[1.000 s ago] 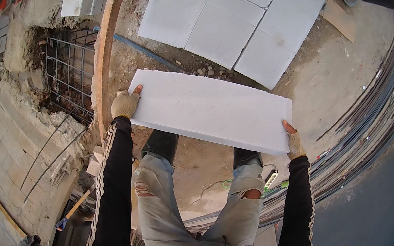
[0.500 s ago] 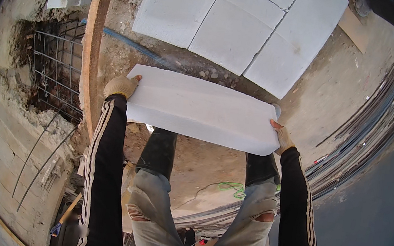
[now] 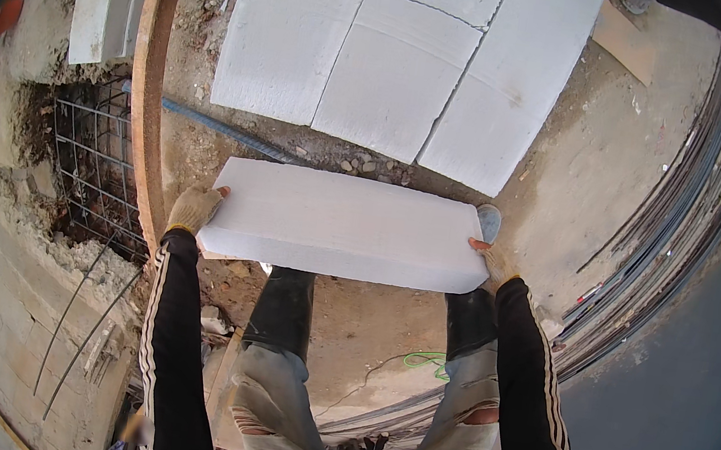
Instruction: The person measures and saws a lightweight masonry block at a construction site before moving buckets of mortar.
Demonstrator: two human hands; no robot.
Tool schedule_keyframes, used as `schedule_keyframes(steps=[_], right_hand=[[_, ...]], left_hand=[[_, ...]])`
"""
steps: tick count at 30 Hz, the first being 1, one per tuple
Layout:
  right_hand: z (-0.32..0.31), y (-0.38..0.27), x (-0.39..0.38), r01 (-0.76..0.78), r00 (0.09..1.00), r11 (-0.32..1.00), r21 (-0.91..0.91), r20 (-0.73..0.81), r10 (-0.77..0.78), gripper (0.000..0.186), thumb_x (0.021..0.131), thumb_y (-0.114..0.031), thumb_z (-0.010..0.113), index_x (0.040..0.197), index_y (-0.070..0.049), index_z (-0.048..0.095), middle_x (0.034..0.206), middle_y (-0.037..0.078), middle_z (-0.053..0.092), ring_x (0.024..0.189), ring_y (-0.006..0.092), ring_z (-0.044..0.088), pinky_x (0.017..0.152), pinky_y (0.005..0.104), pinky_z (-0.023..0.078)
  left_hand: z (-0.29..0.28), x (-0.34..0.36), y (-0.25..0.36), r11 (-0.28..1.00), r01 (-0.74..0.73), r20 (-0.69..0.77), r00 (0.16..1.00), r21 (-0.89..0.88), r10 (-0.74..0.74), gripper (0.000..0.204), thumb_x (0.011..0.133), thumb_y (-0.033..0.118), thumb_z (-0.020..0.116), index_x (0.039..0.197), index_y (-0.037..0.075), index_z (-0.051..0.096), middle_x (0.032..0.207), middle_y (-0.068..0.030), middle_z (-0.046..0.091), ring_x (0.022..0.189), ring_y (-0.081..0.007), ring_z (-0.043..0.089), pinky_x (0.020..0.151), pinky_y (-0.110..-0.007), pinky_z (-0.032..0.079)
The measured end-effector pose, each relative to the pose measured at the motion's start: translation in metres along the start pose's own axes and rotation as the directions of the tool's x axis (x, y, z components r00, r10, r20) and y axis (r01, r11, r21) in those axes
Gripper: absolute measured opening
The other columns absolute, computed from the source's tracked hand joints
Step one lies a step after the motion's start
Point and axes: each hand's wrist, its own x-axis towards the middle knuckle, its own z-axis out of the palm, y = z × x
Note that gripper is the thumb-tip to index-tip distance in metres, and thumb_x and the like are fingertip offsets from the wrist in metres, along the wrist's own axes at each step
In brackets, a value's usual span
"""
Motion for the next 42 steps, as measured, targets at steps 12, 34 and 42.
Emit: schedule_keyframes(steps=[12,34,42], right_hand=[[-0.015,0.061,0.04,0.119,0.972,0.813,-0.571,-0.1,-0.213,0.051,0.095,-0.036,0.064,0.118,0.009,0.058,0.111,0.028,0.067,0.101,0.0391,0.065,0.09,0.0426,0.048],[0.058,0.036,-0.028,0.02,0.781,0.52,-0.854,-0.311,-0.541,0.053,0.088,-0.024,0.065,0.128,0.005,0.048,0.135,0.033,0.053,0.124,0.0457,0.055,0.102,0.0453,0.047],[0.047,-0.021,-0.038,0.546,0.746,0.653,-0.524,-0.049,-0.664,0.046,0.095,-0.016,0.068,0.137,-0.001,0.052,0.135,0.021,0.058,0.121,0.032,0.062,0.095,0.0379,0.052]], left_hand=[[0.043,-0.053,0.036,0.797,0.403,-0.198,0.825,-0.45,-0.529,0.05,0.087,0.047,0.064,0.101,-0.001,0.07,0.101,-0.0308,0.069,0.101,-0.0462,0.066,0.09,-0.049,0.049],[0.036,-0.026,0.193,0.816,-0.058,-0.536,0.78,-0.575,-0.322,0.048,0.1,0.038,0.06,0.126,-0.002,0.063,0.125,-0.0202,0.064,0.117,-0.0354,0.06,0.099,-0.043,0.047],[0.088,0.106,0.328,-0.788,-0.268,0.087,0.923,-0.554,-0.375,0.088,0.097,0.07,0.037,0.162,0.016,0.013,0.167,-0.0124,0.013,0.154,-0.0316,0.013,0.125,-0.051,0.01]])
